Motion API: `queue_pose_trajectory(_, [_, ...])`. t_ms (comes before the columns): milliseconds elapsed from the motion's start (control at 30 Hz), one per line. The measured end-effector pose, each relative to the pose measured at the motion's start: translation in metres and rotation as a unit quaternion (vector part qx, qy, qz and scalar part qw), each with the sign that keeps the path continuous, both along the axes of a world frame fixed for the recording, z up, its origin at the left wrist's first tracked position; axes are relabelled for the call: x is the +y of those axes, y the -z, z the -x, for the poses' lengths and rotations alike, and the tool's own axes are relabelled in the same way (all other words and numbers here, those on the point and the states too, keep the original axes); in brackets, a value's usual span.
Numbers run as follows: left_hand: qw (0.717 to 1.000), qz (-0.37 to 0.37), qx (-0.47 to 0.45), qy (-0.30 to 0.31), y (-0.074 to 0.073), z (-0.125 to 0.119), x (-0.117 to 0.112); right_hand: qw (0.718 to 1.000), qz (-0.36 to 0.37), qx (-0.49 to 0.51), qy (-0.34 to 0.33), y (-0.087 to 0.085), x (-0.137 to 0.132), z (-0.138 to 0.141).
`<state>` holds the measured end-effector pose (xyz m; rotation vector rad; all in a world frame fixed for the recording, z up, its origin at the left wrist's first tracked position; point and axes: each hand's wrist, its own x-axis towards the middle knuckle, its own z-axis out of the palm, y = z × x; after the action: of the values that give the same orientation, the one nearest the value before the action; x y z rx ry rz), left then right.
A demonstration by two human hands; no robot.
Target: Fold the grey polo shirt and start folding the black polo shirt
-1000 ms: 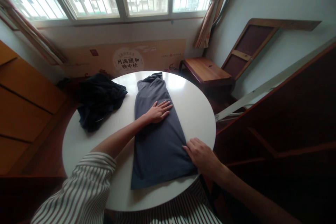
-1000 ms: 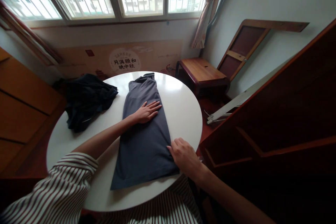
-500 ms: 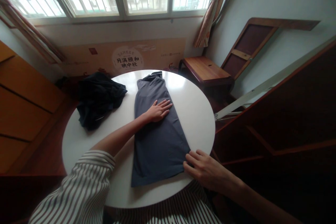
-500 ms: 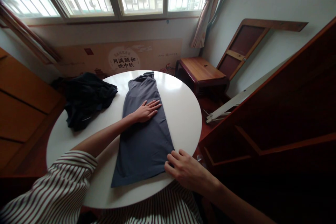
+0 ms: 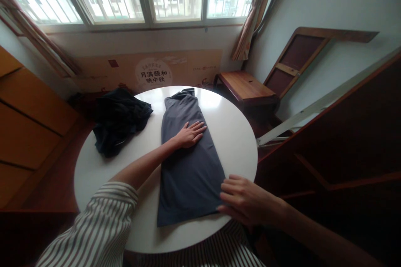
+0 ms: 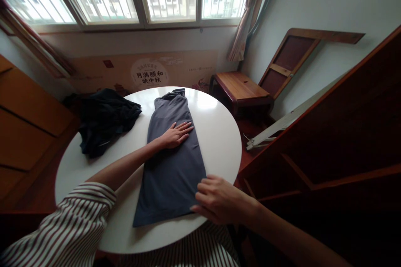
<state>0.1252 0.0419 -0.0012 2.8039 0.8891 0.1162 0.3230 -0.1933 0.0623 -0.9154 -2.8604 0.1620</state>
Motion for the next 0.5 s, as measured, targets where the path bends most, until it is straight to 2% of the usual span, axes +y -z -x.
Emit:
queue_pose_trajectory(100, [0.999, 0.001, -0.037, -0.031, -0.001, 0.0, 0.0, 0.995, -0.034, 0.048, 0.08, -0.007, 0.057, 0.007])
queue_pose_trajectory(167, [0.996, -0.011, -0.052, -0.075, -0.003, 0.003, 0.007, 0.988, -0.045, 0.053, 0.135, -0.004, 0.1, 0.016])
queue_pose_trajectory(233, [0.992, -0.033, -0.045, -0.114, -0.006, 0.008, 0.023, 0.988, -0.039, 0.041, 0.145, 0.005, 0.138, 0.026])
queue_pose_trajectory(300, [0.991, -0.049, -0.016, -0.126, -0.009, 0.016, 0.045, 0.991, -0.029, 0.013, 0.128, 0.017, 0.164, 0.037])
queue_pose_trajectory(400, [0.992, -0.043, 0.041, -0.114, -0.012, 0.029, 0.078, 0.991, -0.013, -0.026, 0.133, 0.036, 0.174, 0.046])
queue_pose_trajectory(500, [0.987, -0.035, 0.059, -0.142, -0.011, 0.039, 0.101, 0.99, 0.001, -0.029, 0.141, 0.05, 0.156, 0.042])
